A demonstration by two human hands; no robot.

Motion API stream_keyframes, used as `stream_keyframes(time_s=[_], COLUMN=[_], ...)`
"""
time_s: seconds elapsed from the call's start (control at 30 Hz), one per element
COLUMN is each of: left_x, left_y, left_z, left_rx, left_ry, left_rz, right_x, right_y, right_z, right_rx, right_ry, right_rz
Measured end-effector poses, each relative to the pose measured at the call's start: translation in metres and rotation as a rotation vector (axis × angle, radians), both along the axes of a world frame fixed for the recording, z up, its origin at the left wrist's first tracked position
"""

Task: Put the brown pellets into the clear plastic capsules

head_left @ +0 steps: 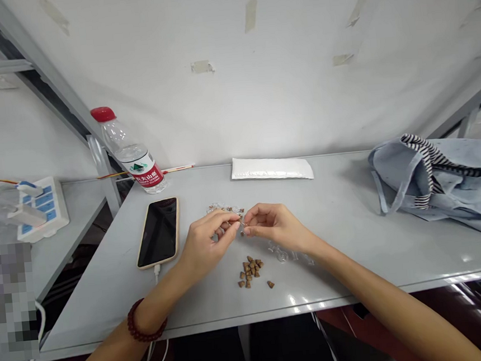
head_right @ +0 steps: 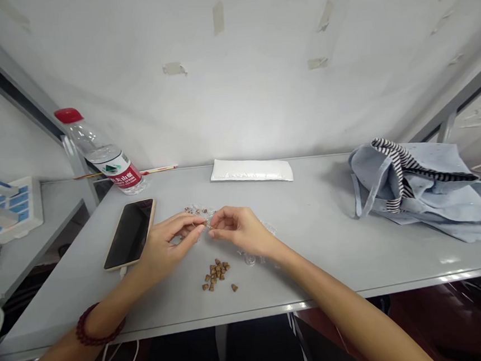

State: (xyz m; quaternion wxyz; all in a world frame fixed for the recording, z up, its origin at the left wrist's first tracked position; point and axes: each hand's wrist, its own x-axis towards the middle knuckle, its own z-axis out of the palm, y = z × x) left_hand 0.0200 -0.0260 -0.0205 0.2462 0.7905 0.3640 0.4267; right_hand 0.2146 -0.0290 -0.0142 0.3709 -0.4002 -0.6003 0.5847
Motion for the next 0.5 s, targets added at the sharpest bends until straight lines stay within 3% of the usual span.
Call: stream_keyframes(time_s=[0.17, 0.37, 0.5], left_x=[-0.0008, -0.0009, -0.0014], left_y=[0.0007, -0.0002, 0.0017], left_z=[0.0014, -0.0017, -0.0030], left_rx=[0.011, 0.244, 0.302], left_ry=[0.007, 0.094, 0.214], left_rz=[-0.050, -0.107, -0.123], right_x=[-0.0011, -0.0028, -0.0028], right_y=[-0.0023, -0.0007, 0.0008], right_z=[0.0014, -0.0012, -0.0037], right_rx=[-0.055, -0.120, -0.142], right_ry=[0.037, 0.156, 0.165], right_rz=[-0.011, -0.018, -0.031])
